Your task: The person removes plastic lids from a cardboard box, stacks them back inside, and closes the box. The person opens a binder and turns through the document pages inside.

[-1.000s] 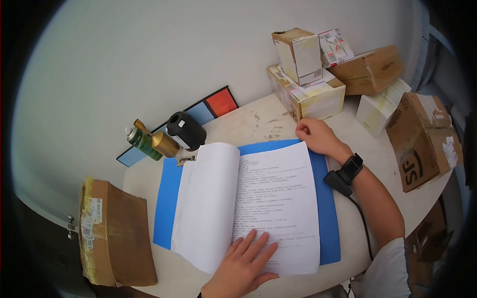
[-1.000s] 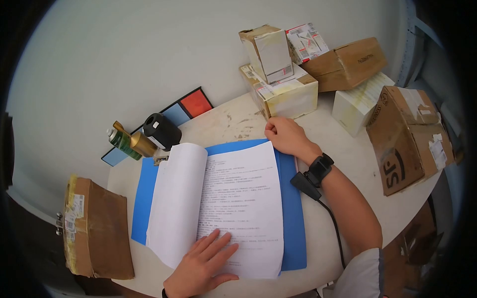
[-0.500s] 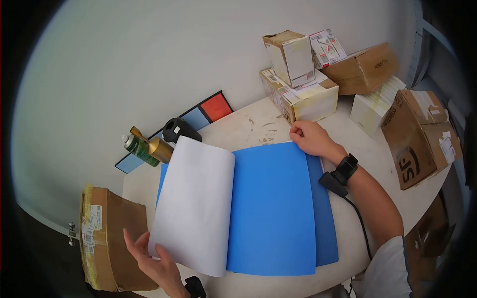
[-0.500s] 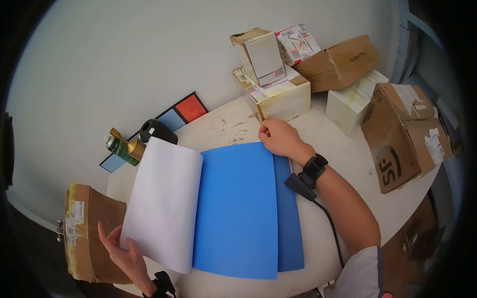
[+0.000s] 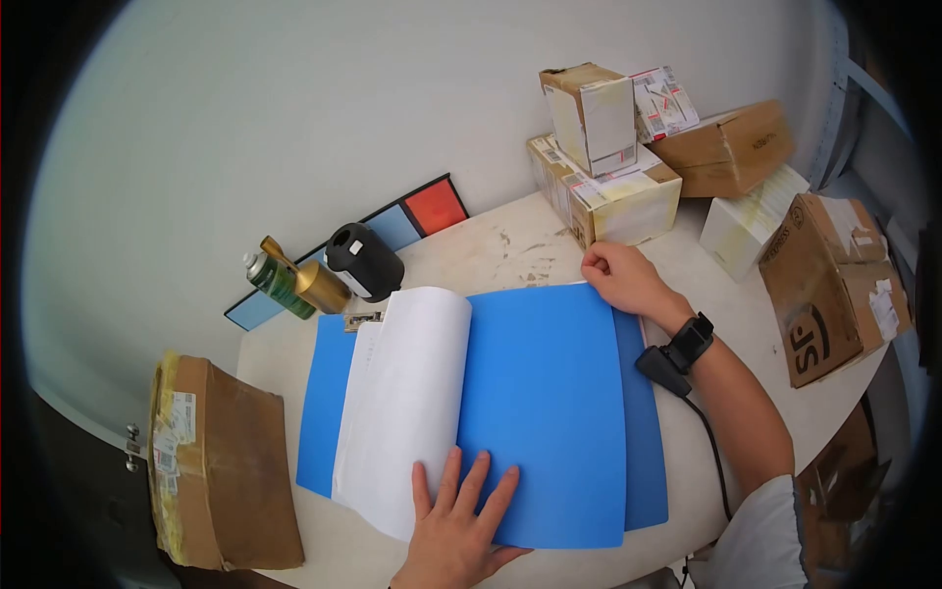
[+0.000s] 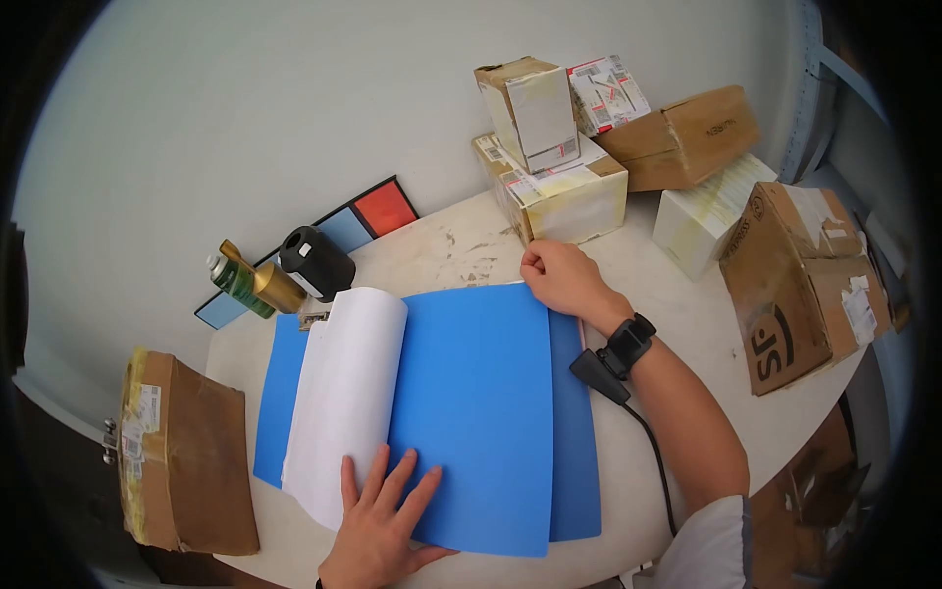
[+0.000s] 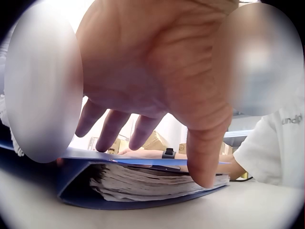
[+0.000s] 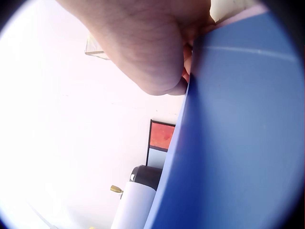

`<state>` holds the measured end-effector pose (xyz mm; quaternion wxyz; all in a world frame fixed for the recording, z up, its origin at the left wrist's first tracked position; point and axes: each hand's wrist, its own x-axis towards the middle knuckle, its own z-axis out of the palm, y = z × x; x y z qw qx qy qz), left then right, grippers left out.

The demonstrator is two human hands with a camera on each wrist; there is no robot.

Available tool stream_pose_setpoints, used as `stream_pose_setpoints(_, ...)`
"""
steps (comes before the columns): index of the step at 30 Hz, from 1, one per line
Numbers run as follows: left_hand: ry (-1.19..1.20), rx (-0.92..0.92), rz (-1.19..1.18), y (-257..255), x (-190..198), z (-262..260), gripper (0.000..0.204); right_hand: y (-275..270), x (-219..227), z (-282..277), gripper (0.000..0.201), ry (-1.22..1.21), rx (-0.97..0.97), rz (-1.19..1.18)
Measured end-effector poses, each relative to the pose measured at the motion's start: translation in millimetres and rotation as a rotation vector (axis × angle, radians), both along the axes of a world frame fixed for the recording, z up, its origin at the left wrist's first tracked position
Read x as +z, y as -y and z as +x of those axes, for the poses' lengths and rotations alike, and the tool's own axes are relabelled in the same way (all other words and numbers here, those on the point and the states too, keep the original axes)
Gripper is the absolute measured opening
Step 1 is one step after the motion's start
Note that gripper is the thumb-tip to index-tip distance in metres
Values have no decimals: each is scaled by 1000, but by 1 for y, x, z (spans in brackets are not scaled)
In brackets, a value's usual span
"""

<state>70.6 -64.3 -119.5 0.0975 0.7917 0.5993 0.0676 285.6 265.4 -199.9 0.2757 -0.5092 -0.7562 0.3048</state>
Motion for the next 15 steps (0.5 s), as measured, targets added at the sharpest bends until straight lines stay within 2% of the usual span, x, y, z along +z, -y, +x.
stream_pose_setpoints(5,29,-22,-69,1,14,-10,100,1,1,1,18,8,2,13)
stream_pose_setpoints(7,127,5,-135,6,18,-13,72,0,-2,2,18,-14,-5,22)
stream_pose_setpoints(8,123,0,-135,8,14,-16,72,1,-1,3,18,-17,-11,22)
stream_pose_setpoints(10,130,-44,-50,12,4,-24,97,2,1,1,17,-7,-15,30)
stream_pose_setpoints(15,175,-53,20,17,9,-19,94,3,5,3,24,-13,-1,15)
